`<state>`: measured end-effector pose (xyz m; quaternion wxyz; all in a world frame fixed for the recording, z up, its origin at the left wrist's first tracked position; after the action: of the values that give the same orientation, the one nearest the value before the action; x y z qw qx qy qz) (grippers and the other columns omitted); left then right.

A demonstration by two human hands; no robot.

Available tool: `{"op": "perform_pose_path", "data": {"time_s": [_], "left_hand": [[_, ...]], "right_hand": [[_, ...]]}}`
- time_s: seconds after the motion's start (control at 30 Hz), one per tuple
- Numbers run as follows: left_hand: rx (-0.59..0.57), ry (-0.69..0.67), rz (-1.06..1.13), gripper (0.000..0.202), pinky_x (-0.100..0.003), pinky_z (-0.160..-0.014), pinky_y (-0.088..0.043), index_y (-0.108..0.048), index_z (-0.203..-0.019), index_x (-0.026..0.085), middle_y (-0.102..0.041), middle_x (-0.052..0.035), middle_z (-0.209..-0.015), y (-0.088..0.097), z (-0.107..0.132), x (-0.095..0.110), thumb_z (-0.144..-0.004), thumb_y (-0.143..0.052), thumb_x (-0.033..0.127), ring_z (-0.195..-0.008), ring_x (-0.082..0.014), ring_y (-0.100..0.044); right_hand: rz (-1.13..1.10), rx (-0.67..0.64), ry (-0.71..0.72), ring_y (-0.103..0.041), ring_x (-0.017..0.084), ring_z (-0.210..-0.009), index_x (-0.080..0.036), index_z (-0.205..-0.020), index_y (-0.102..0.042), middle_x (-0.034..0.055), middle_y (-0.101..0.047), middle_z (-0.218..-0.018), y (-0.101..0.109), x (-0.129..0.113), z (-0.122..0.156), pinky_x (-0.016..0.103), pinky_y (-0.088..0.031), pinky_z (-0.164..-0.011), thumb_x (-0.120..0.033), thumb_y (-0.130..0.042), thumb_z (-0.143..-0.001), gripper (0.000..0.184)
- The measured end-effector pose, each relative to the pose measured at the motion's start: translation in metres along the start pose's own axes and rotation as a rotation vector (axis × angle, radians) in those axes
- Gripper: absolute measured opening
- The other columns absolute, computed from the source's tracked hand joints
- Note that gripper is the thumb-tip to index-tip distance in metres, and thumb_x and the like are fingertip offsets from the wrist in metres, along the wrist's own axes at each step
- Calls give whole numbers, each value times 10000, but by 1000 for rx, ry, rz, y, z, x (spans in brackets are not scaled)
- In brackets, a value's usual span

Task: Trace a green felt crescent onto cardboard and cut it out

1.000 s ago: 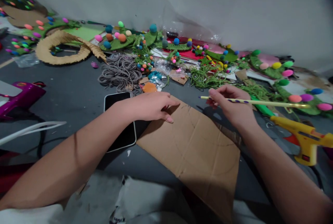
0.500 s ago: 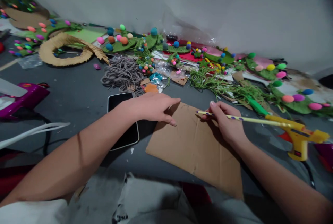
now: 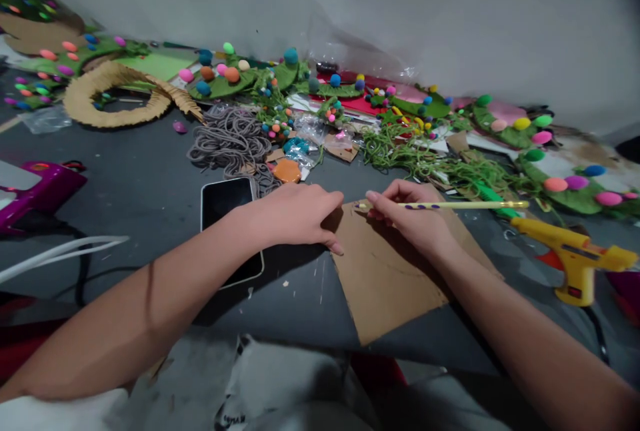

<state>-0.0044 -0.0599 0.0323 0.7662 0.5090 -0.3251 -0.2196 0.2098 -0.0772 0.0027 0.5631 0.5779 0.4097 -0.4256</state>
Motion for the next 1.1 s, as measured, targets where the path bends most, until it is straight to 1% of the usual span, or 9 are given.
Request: {"op": "perform_pose_path", "data": {"time_s": [0.1, 0.27, 0.47, 0.5, 0.63, 0.8, 0.93, 1.07, 1.1], "left_hand": [[3, -16, 18, 588, -305, -547, -281, -617, -1109, 210, -748, -71, -967, -1, -1, -3, -842, -746, 717, -748, -240, -674], [16, -24, 34, 565, -302, -549, -287, -599, -1048, 222, -740, -51, -939, -3, -1, -6, -832, -753, 720, -732, -227, -653], [11, -38, 86, 555, -294, -549, -309, -593, -1045, 230, -719, -29, -898, -3, -1, -8, -828, -753, 716, -701, -207, -623], [8, -39, 95, 554, -293, -550, -312, -592, -1040, 230, -717, -28, -896, -3, -1, -8, -827, -753, 716, -700, -204, -621], [1, -34, 101, 561, -297, -555, -313, -597, -1055, 230, -719, -37, -914, -3, -1, -10, -832, -741, 724, -714, -208, -626], [3, -37, 108, 587, -304, -559, -318, -601, -1064, 230, -724, -45, -930, -4, -2, -11, -816, -746, 742, -724, -216, -634], [-3, -37, 106, 588, -307, -558, -321, -607, -1089, 227, -728, -50, -942, -4, -2, -10, -823, -743, 734, -730, -222, -637], [-9, -30, 112, 588, -304, -563, -322, -607, -1079, 227, -731, -54, -947, -3, -2, -9, -823, -741, 738, -740, -221, -641], [-9, -29, 114, 586, -302, -564, -324, -606, -1077, 227, -731, -53, -947, -3, -2, -9, -823, -742, 738, -741, -220, -641]], "right_hand": [[16, -48, 1, -650, 148, -550, -222, -622, -626, 37, -734, -618, -4, 4, 7, 254, -476, -520, -556, -876, -799, 453], [6, -105, -12, -693, 164, -597, -225, -651, -659, 44, -757, -656, -6, 8, 3, 260, -514, -558, -563, -870, -805, 427], [-12, 67, 2, -663, 142, -568, -212, -688, -687, 51, -763, -682, -5, 8, 0, 251, -527, -547, -576, -866, -808, 423], [-23, 68, 2, -666, 143, -571, -212, -690, -685, 53, -764, -682, -5, 8, 1, 254, -532, -552, -585, -863, -810, 430], [-5, -36, 3, -680, 162, -586, -225, -673, -677, 54, -758, -666, -7, 7, 2, 268, -535, -553, -611, -873, -787, 448], [-14, 56, 7, -667, 161, -572, -237, -680, -676, 46, -762, -688, -3, 5, 2, 284, -558, -550, -629, -857, -791, 447], [15, -60, 14, -692, 179, -600, -231, -675, -668, 55, -763, -679, -6, 7, 2, 283, -544, -552, -633, -870, -776, 462], [5, 80, 15, -646, 157, -557, -238, -689, -658, 40, -751, -684, -3, 7, 1, 278, -531, -529, -633, -853, -795, 453], [-9, 78, 10, -646, 154, -556, -237, -688, -656, 38, -751, -682, -3, 7, 1, 276, -532, -531, -627, -849, -803, 450]]}}
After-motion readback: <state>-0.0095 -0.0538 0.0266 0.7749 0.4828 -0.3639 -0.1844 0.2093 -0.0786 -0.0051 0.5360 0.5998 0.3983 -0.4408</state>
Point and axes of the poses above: each hand's wrist, its own z-axis away from the middle knuckle, its own y-axis out of the back of the hand, x = y × z, the point moved 3 cm from there along -z, towards the middle knuckle
